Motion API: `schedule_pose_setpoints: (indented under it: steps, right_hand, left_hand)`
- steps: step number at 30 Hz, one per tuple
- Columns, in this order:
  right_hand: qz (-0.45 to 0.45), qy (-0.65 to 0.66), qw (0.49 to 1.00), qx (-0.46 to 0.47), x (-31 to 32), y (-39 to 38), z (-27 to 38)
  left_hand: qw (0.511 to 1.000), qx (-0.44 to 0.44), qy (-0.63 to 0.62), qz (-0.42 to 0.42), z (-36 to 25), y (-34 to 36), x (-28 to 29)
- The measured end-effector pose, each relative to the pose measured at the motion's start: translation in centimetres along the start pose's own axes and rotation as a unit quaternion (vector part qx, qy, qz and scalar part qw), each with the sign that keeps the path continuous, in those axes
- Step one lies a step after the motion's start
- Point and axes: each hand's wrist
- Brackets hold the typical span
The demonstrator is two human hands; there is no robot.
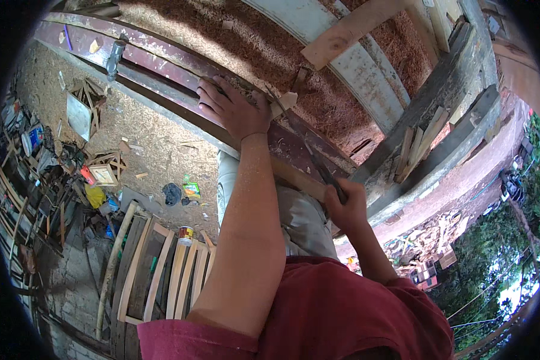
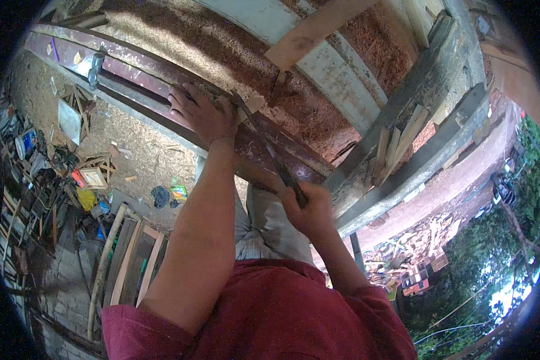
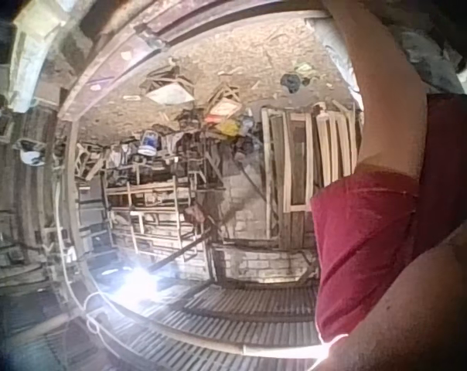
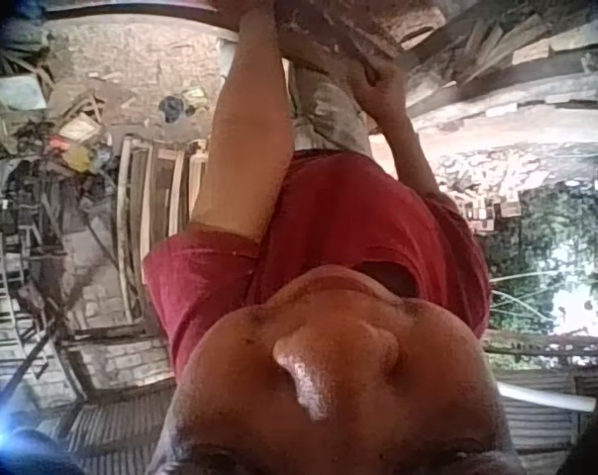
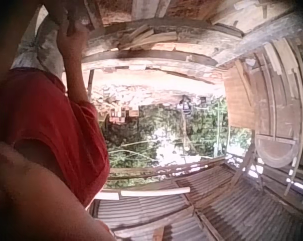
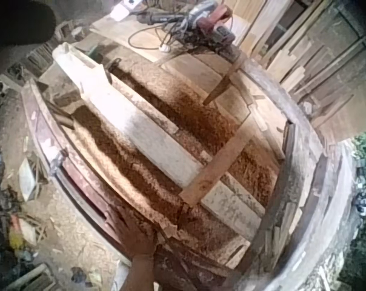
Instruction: Chiseling a notch into a wooden beam using a hammer and chisel.
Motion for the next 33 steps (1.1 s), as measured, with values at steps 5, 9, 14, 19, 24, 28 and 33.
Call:
schedule_pose_setpoints:
  steps: [5,9,14,19,24,28,33]
  right_hand:
    - [-0.053,-0.067,0.995,0.057,-2.0,5.4,-0.7]
    - [-0.022,-0.028,0.997,0.064,-0.5,0.1,-1.0]
    - [-0.111,-0.055,0.985,0.123,-1.9,3.9,0.4]
    - [-0.069,-0.045,0.992,0.09,-2.0,1.7,-1.1]
    - [-0.033,-0.042,0.997,0.063,-1.3,2.9,0.0]
    - [-0.064,-0.051,0.993,0.08,-2.6,5.2,-1.4]
    - [-0.034,-0.062,0.997,0.033,-0.3,-0.6,-0.1]
  left_hand:
    - [0.999,0.006,-0.009,0.039,-0.4,-0.3,-0.1]
    - [0.999,0.014,-0.003,0.038,0.1,0.0,0.7]
    - [0.999,0.016,-0.022,0.031,-0.4,-0.2,0.2]
    - [0.999,0.017,-0.009,0.036,-0.1,-0.1,0.1]
    - [1.0,0.004,-0.008,0.014,-0.3,0.0,0.3]
    - [1.0,0.01,-0.007,0.02,-0.3,-0.3,-0.5]
    - [1.0,0.011,0.011,0.014,-0.1,0.1,0.5]
Point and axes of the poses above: each hand's wrist, its own y-axis towards the middle knuckle, its own x-axis out of the back of the hand, z = x × y, and after that the axes turned 11 degrees about z, right-handed
